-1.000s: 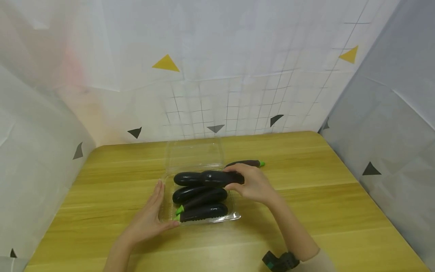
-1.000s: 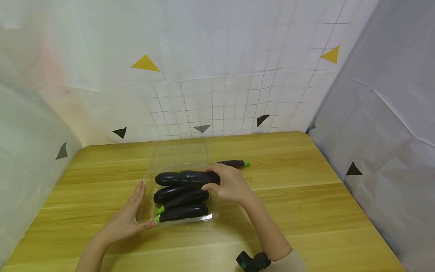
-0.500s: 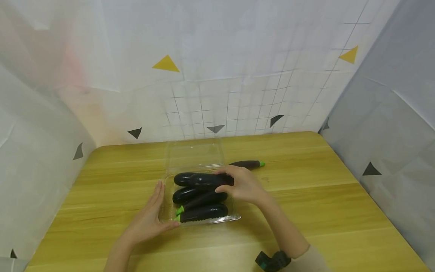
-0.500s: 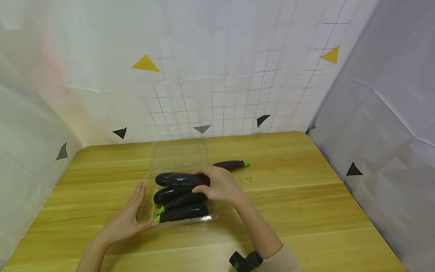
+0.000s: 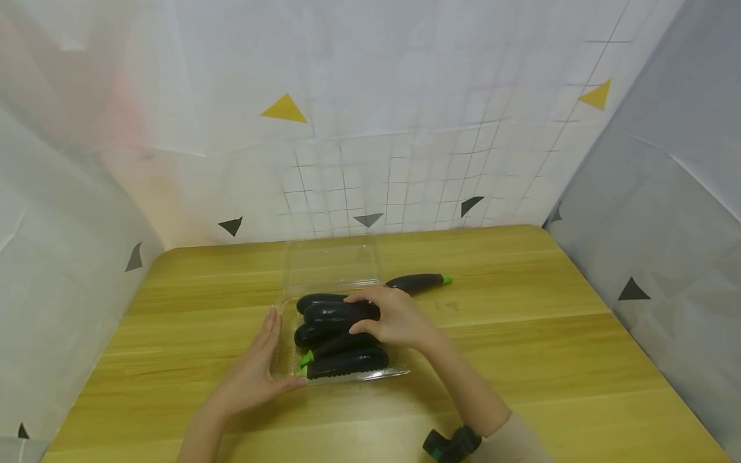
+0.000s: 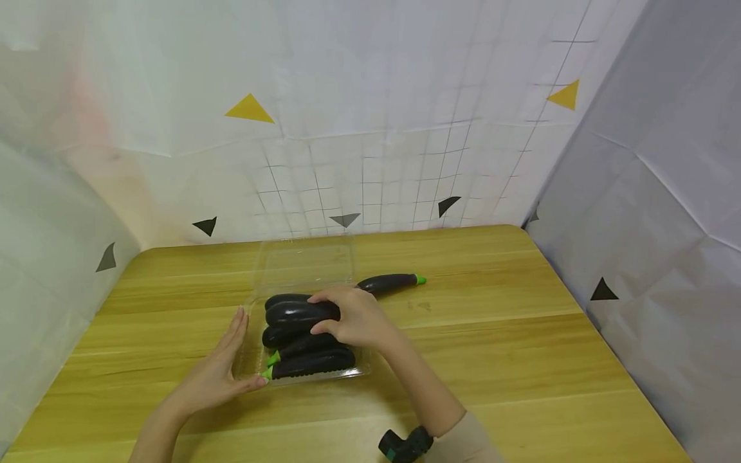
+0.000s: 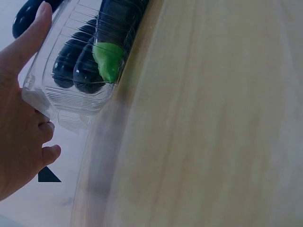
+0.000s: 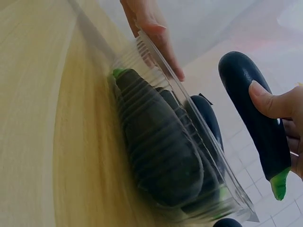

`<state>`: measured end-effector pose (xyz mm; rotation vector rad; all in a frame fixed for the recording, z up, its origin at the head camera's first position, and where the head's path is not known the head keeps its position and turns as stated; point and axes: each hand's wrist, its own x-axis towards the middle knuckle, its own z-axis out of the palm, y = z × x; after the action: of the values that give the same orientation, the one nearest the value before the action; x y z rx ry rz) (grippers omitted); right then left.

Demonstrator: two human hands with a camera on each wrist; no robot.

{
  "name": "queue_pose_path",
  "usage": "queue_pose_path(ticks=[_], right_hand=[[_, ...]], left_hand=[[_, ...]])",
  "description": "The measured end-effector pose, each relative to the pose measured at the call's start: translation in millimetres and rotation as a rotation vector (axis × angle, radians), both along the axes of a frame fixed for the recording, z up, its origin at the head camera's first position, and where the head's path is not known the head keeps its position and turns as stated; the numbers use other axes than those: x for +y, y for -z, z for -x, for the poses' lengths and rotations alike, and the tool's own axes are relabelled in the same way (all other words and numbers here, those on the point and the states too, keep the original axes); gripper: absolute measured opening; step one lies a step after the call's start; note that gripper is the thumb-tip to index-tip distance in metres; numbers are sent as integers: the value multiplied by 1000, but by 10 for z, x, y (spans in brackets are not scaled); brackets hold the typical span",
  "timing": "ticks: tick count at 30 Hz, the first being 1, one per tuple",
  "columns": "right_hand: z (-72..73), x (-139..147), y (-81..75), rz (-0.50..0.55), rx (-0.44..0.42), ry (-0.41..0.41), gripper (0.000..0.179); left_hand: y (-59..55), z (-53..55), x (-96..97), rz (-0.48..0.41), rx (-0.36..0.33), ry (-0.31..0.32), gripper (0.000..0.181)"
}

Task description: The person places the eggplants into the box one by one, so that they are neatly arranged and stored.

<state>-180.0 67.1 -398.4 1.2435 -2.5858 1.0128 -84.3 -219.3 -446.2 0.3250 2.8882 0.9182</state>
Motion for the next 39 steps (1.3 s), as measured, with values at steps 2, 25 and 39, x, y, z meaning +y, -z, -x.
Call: queue_pose_path(ticks=[2,25,39], right_hand=[[2,-31,10,-23,-8,3,43],[50,-211,170,-118,-26,-12,43],[50,-209,264,-146,47,-37,44]], left_hand=[[2,1,-1,-1,-1,0,127],[-8,-8,7,3,-11,-5,127],[12,-4,-12,10,7,6,125]])
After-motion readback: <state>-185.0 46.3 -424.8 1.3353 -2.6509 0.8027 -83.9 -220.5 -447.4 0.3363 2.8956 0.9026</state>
